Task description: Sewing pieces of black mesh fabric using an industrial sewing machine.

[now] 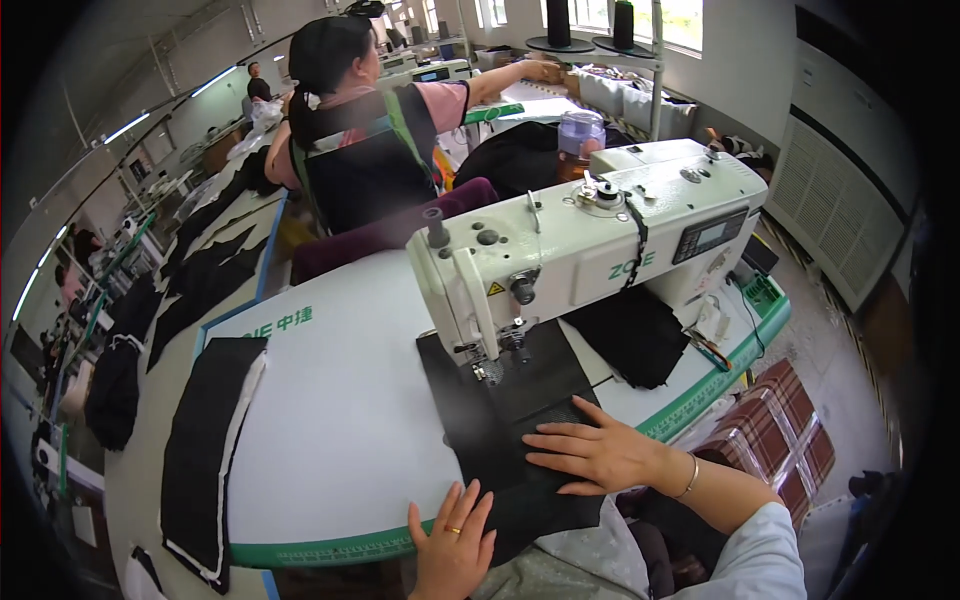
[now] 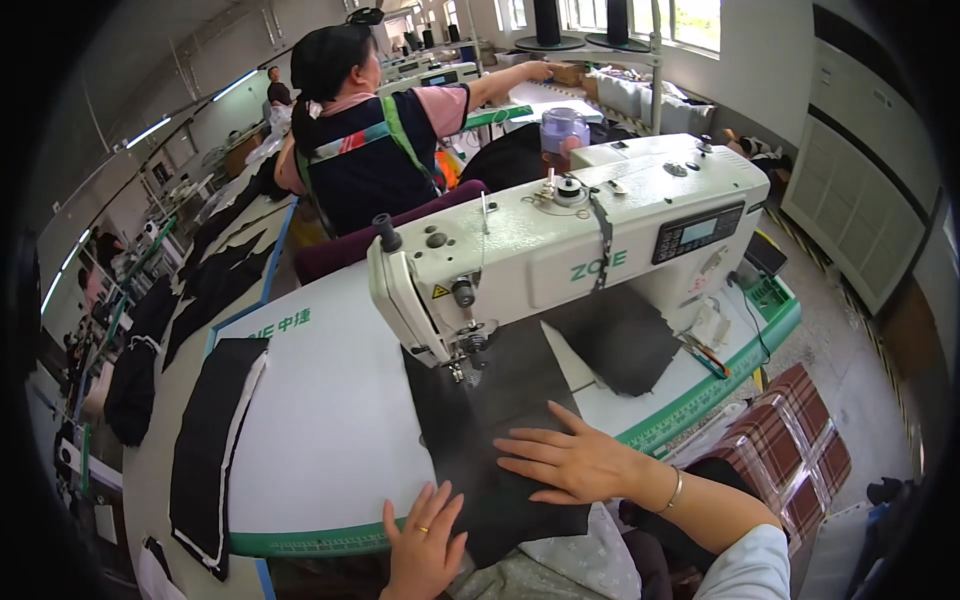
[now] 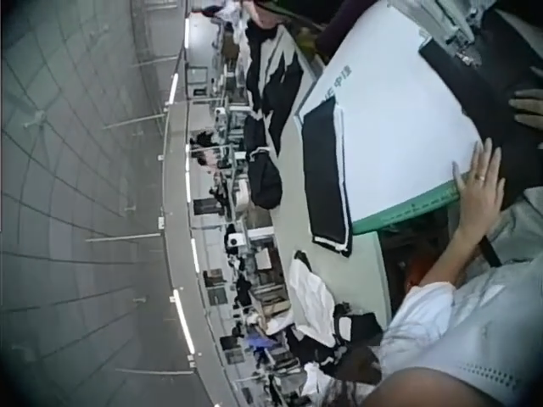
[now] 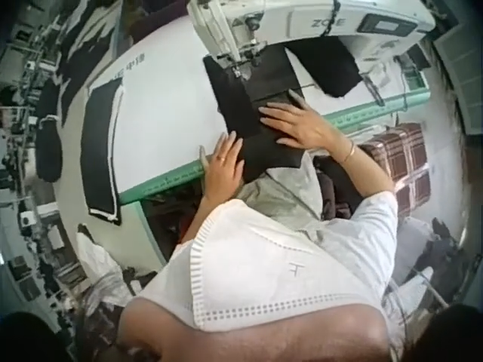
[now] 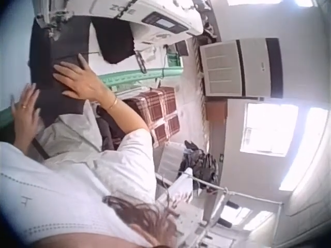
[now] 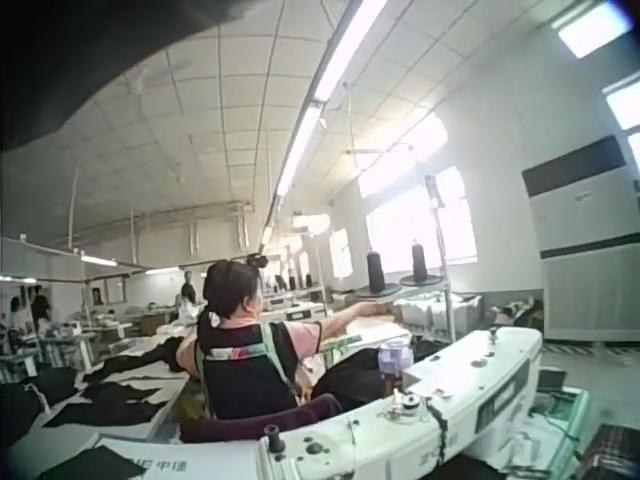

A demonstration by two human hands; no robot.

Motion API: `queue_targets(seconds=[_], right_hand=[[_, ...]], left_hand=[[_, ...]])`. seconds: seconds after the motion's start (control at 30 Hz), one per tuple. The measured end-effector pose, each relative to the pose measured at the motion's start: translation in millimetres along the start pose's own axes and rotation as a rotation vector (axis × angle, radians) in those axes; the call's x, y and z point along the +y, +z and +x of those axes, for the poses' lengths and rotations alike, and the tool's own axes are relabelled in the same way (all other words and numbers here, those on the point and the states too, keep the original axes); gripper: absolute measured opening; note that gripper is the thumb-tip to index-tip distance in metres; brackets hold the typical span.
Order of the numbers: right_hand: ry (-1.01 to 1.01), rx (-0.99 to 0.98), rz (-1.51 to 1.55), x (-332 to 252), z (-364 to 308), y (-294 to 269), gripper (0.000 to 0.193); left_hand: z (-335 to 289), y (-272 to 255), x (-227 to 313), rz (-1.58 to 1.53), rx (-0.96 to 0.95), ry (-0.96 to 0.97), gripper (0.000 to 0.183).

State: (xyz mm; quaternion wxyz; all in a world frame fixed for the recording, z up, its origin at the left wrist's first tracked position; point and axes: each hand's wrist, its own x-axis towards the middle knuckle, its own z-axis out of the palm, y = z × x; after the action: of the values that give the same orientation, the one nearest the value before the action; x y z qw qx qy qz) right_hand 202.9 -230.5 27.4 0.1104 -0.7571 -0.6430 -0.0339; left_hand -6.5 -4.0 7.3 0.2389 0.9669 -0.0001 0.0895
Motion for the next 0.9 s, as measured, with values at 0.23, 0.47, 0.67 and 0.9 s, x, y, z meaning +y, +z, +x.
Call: queue_targets(seconds=[0.23,0.47,0.67,0.9], right_hand=[[-0.166,0.094,0.102,-8.1,5.3,17.1,0.054],[-0.172,0.141,0.21,-6.0,-1.8,36.4,0.052],[-0.197,0.175,0.219,-3.9,0.5,39.4,0.05],[-0.192,0.224,0.209,-4.0,-0.3,42.8,0.053]], left_hand=[[2.1,1.1,-1.9,0.176,0.005,0.028,0.049],[-1.2,3.0,-4.9,0.187,-0.021,0.047,0.05],[0.5,4.7,-5.7,0.183,0.042,0.043,0.051],[1.5,0.5,-0.9,0.182,-0.029,0.013,0.052]])
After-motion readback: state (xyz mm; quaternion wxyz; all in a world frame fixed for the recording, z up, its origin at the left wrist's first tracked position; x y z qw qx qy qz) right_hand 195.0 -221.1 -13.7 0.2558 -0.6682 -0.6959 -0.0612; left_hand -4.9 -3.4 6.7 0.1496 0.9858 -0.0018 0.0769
